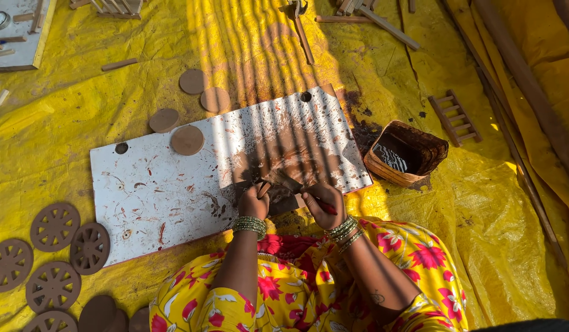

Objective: The person sits on a tarp-covered ground and uses a small brush to spread a brown paste over round wooden discs and cutout shapes, working one piece at a time on a white board. They dip the brush into a basket of paste, coat each piece, and set finished pieces aside with other completed discs.

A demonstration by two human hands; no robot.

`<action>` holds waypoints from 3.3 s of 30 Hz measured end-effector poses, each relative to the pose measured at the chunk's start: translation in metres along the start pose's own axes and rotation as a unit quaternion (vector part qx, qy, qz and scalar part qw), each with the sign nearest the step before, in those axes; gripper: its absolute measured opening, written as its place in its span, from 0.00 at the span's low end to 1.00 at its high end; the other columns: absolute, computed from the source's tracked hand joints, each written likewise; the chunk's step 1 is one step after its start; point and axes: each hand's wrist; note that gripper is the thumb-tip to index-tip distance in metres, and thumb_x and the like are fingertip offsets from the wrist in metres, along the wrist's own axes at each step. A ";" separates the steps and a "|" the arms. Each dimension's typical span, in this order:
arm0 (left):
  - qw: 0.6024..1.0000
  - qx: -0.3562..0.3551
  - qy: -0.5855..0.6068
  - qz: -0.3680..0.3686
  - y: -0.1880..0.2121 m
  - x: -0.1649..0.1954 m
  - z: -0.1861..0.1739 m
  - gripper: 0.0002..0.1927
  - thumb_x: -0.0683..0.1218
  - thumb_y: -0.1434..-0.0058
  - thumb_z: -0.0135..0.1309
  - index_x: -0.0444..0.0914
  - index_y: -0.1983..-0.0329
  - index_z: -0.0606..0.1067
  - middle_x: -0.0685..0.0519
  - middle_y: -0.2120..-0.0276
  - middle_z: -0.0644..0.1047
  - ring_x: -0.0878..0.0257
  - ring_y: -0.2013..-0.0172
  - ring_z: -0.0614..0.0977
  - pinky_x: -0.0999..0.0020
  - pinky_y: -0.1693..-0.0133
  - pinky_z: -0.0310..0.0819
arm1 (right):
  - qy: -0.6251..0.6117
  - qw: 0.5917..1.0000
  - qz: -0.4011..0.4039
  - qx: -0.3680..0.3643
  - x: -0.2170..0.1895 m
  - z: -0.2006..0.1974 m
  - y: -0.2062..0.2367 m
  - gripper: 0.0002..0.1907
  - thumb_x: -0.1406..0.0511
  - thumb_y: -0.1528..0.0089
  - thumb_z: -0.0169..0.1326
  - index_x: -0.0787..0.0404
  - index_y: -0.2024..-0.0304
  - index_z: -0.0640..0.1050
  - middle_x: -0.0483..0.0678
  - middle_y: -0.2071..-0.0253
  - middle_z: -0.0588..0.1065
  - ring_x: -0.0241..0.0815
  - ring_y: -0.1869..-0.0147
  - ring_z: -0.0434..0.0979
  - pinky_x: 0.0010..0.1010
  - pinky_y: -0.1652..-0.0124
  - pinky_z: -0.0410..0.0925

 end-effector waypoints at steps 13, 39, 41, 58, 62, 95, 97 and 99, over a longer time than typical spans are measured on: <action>0.999 0.037 0.009 0.019 0.001 -0.002 0.005 0.29 0.45 0.52 0.71 0.28 0.49 0.75 0.34 0.57 0.79 0.42 0.56 0.83 0.52 0.56 0.77 | -0.077 0.984 0.155 0.027 0.020 0.017 0.009 0.12 0.62 0.34 0.57 0.66 0.60 0.81 0.49 0.71 0.79 0.39 0.67 0.78 0.31 0.66 0.70; 0.998 -0.042 0.026 -0.044 0.006 0.011 -0.005 0.17 0.47 0.40 0.59 0.39 0.48 0.80 0.42 0.60 0.84 0.48 0.59 0.87 0.56 0.55 0.80 | 0.016 0.980 0.197 0.022 0.033 0.012 -0.002 0.12 0.62 0.36 0.56 0.66 0.63 0.82 0.50 0.70 0.80 0.41 0.67 0.80 0.34 0.65 0.71; 0.997 -0.044 0.018 -0.053 0.004 0.018 -0.012 0.19 0.48 0.42 0.61 0.39 0.48 0.80 0.41 0.59 0.83 0.48 0.58 0.86 0.56 0.54 0.79 | -0.042 0.970 0.236 0.046 0.038 0.015 -0.002 0.12 0.63 0.35 0.55 0.66 0.64 0.81 0.50 0.70 0.80 0.40 0.67 0.80 0.34 0.65 0.71; 0.987 0.104 -0.052 0.114 0.001 0.001 0.001 0.31 0.43 0.48 0.66 0.28 0.42 0.70 0.32 0.52 0.78 0.38 0.52 0.80 0.50 0.54 0.74 | -0.223 0.957 0.186 0.007 0.043 0.025 0.008 0.09 0.66 0.33 0.53 0.68 0.59 0.78 0.50 0.65 0.81 0.38 0.60 0.82 0.31 0.59 0.74; 0.997 0.043 0.003 0.067 0.004 0.006 -0.003 0.20 0.44 0.40 0.60 0.36 0.45 0.77 0.39 0.57 0.82 0.44 0.54 0.84 0.53 0.53 0.78 | -0.106 0.981 0.163 -0.004 0.033 0.021 0.004 0.10 0.65 0.32 0.54 0.66 0.63 0.81 0.48 0.68 0.80 0.38 0.64 0.79 0.31 0.62 0.71; 0.998 -0.026 -0.052 -0.034 0.005 0.023 -0.016 0.19 0.46 0.45 0.63 0.34 0.51 0.80 0.39 0.57 0.82 0.46 0.55 0.85 0.55 0.53 0.79 | -0.151 0.978 0.143 -0.021 0.030 0.018 0.006 0.11 0.64 0.33 0.54 0.67 0.60 0.81 0.50 0.67 0.82 0.39 0.62 0.82 0.31 0.61 0.74; 0.997 -0.005 -0.071 0.011 0.007 0.022 -0.015 0.20 0.46 0.45 0.64 0.33 0.50 0.79 0.38 0.57 0.82 0.46 0.56 0.85 0.55 0.54 0.79 | -0.088 0.986 0.138 -0.023 0.034 0.017 0.009 0.11 0.63 0.35 0.56 0.68 0.61 0.81 0.50 0.69 0.81 0.39 0.65 0.81 0.31 0.64 0.73; 0.999 -0.021 -0.038 -0.012 0.009 0.019 -0.011 0.17 0.47 0.41 0.62 0.36 0.50 0.80 0.39 0.60 0.83 0.46 0.58 0.85 0.55 0.55 0.79 | -0.084 0.977 0.195 0.014 0.040 0.013 0.007 0.14 0.63 0.32 0.55 0.69 0.63 0.81 0.52 0.71 0.78 0.43 0.67 0.77 0.34 0.65 0.70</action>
Point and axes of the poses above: each hand's wrist, its own y-axis away from the middle knuckle, its own z-axis out of the palm, x = y × z
